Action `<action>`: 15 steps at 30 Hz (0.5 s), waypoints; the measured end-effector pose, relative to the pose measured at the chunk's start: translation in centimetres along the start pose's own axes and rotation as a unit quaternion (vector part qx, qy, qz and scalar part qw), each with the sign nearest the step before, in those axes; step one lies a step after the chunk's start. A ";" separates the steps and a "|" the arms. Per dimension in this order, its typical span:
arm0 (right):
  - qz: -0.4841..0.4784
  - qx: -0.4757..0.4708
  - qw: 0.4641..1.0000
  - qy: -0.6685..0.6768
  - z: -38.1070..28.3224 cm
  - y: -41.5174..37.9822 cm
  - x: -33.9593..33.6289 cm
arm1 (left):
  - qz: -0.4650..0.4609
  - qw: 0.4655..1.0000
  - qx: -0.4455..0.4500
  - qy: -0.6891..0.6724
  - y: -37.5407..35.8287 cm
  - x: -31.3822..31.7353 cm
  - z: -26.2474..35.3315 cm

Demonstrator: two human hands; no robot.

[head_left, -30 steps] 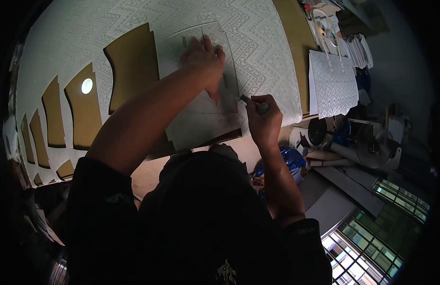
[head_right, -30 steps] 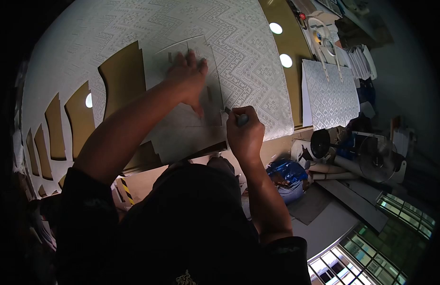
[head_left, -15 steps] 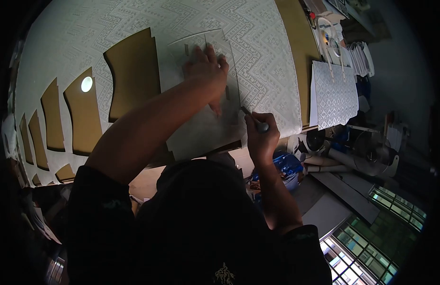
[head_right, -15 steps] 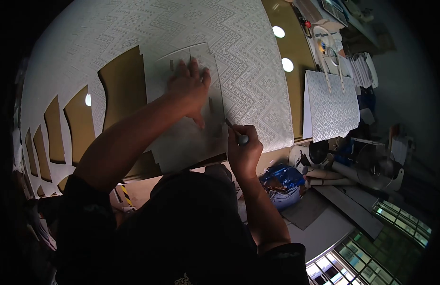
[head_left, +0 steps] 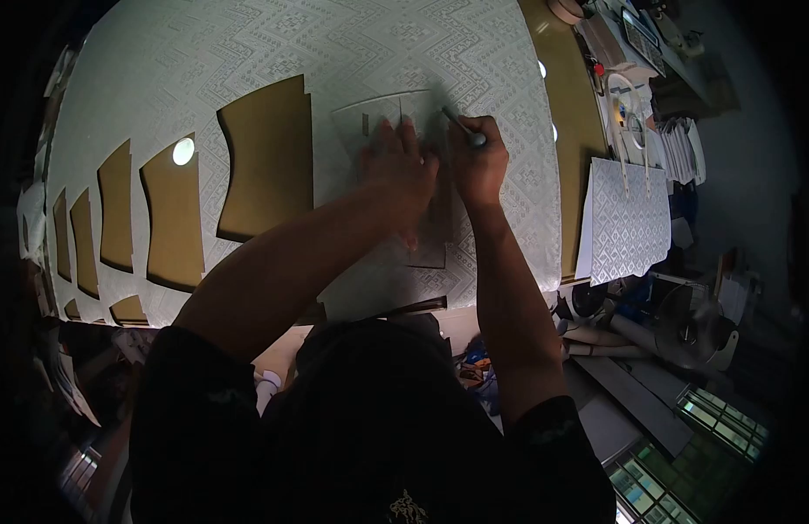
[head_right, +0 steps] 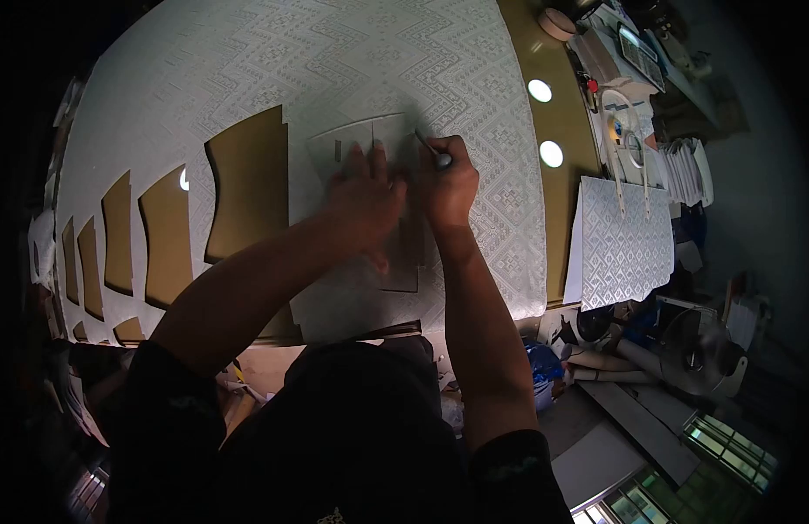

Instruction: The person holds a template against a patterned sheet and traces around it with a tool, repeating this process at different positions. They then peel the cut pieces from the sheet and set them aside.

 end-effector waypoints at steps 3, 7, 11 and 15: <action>-0.009 -0.009 0.999 0.037 0.5 0.0 -0.1 | 0.019 1.000 0.013 0.001 -0.4 -0.1 0.0; -0.096 -0.027 0.990 0.100 1.7 2.1 -1.2 | 0.003 1.000 -0.007 -0.020 -0.3 -0.2 -0.1; -0.305 -0.051 0.944 0.117 2.2 7.6 -2.2 | 0.022 1.000 0.001 0.007 -0.2 0.1 0.1; -0.510 0.003 0.857 0.075 0.4 12.9 -1.6 | 0.015 1.000 -0.001 0.019 -0.2 -0.2 0.2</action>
Point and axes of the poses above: each hand's wrist, its own y-axis towards the middle knuckle, its own x-axis out of the palm, z = x × y, the point moved 3 cm from there along y, towards the middle knuckle, and after that the axes turned 2 degrees about -y, right-handed, at the moved point
